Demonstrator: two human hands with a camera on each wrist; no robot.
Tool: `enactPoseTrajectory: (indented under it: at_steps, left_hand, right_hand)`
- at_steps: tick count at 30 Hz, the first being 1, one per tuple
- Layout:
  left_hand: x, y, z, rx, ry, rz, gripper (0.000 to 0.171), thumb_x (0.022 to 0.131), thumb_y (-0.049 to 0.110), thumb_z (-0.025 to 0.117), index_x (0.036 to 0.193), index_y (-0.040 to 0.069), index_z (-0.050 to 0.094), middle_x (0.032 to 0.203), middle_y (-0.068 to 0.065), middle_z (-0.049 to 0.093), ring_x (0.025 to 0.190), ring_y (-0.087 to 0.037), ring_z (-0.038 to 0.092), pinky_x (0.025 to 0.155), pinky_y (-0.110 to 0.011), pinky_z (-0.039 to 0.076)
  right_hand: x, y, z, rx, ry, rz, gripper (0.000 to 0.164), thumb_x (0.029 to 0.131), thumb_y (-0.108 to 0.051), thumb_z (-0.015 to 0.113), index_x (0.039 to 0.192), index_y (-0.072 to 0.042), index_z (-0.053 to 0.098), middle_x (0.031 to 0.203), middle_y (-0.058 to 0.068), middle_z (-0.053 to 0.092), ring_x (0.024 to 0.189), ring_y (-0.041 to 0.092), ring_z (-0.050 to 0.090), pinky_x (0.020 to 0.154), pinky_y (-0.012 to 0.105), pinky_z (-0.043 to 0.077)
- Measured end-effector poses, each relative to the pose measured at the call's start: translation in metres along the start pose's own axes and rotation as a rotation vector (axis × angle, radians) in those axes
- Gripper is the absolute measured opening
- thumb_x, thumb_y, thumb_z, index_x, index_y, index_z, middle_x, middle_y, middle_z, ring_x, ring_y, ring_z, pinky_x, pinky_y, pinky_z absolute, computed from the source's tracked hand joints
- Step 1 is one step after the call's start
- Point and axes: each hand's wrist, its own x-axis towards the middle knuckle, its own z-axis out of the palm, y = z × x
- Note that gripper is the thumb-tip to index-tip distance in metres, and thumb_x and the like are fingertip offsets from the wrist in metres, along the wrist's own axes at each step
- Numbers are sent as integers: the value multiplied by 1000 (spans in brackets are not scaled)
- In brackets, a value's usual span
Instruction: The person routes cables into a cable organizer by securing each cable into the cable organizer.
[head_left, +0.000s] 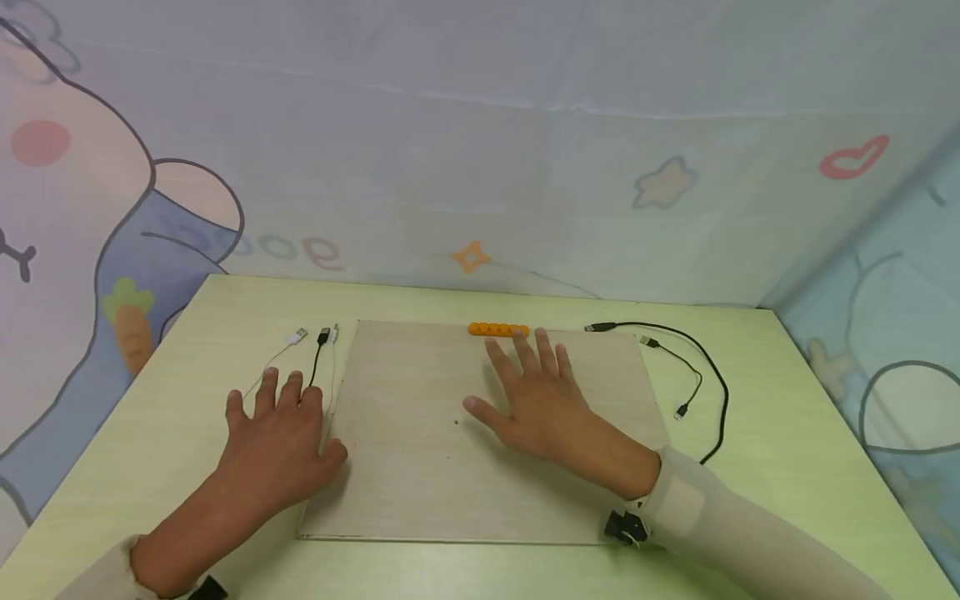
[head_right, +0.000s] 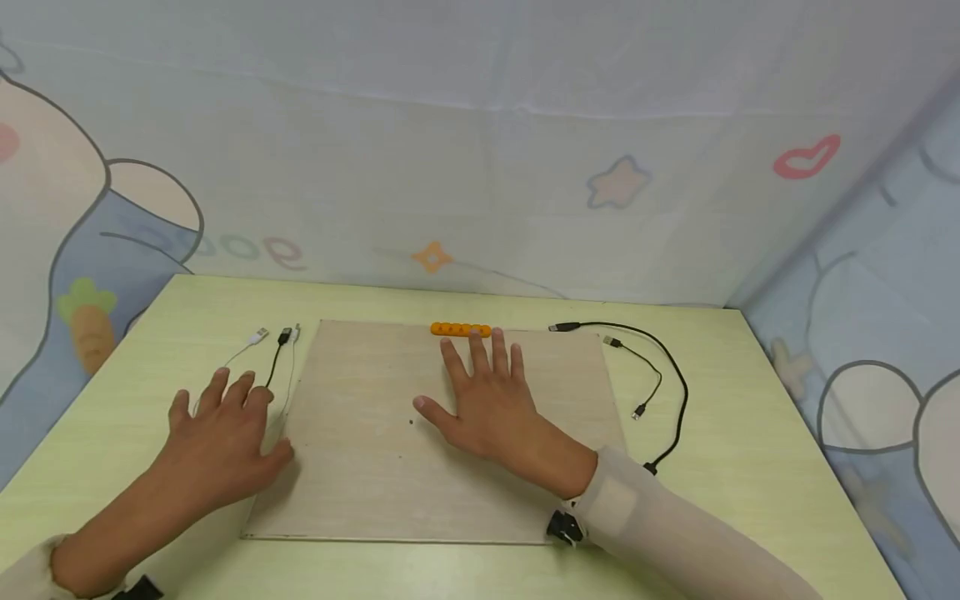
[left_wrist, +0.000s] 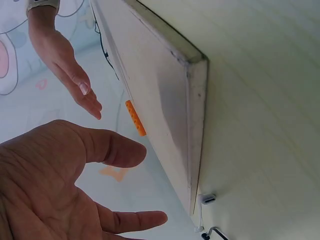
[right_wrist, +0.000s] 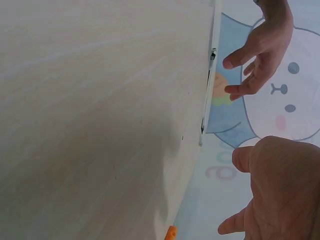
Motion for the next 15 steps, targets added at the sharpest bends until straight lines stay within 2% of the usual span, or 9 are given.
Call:
enactPoseTrajectory:
  at_steps: [6,15]
  left_hand:
    - [0,-1,-2,21,-9,-16,58,94,31,72,129,-14,63,158,-44,51,158,-72,31,114,-95,24]
    - [-3,-10,-3,25,-53,-37,57,95,26,72,132,-16,64,160,-43,49,159,-72,28,107,-92,31]
  right_hand:
    - [1,-1,1,-1,-6,-7,89,112,-70,49,180,-17,29,186,29,21,175,58,6,138,76,11]
    - [2,-5,0,-15,-3,-20,89,111,-71,48,179,-17,31,185,29,25,174,58,7,138,77,11]
